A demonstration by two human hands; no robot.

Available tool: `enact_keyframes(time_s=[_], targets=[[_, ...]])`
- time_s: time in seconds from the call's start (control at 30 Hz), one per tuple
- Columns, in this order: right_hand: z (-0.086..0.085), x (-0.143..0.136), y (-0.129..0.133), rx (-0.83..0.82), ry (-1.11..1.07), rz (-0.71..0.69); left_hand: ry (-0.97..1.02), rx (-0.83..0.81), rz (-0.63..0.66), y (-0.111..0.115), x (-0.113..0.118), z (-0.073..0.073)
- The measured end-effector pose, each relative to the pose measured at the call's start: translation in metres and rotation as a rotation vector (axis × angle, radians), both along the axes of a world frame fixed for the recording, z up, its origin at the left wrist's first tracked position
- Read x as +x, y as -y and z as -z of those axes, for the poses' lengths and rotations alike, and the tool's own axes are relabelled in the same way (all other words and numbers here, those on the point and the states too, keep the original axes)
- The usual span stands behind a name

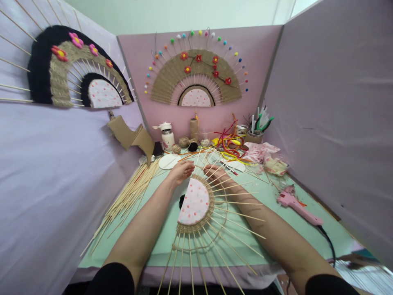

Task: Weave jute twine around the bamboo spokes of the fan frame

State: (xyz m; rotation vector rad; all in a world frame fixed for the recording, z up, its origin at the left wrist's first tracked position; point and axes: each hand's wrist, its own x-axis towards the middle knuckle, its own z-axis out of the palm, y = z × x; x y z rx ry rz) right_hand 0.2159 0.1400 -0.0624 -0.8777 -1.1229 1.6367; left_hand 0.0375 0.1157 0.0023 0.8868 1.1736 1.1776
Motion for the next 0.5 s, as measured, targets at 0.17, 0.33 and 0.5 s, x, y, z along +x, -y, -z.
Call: enact_keyframes(time_s=[0.17, 0.33, 0.5], targets=[[-0.0029, 0.0009, 0.0030, 0.036, -0.030, -0.037, 0.057, -0.023, 0.002, -0.0017, 0.0020, 0.0015], [-0.0064, -0.0003, 0.0044, 0.041, -0.036, -0.023, 0.077, -0.051, -0.005, -0.0032, 0.0027, 0.0035], [-0.0057, -0.0006, 0.0037, 0.034, -0.033, -0.020, 0.088, -0.062, -0.018, -0.0043, 0.0029, 0.0036]])
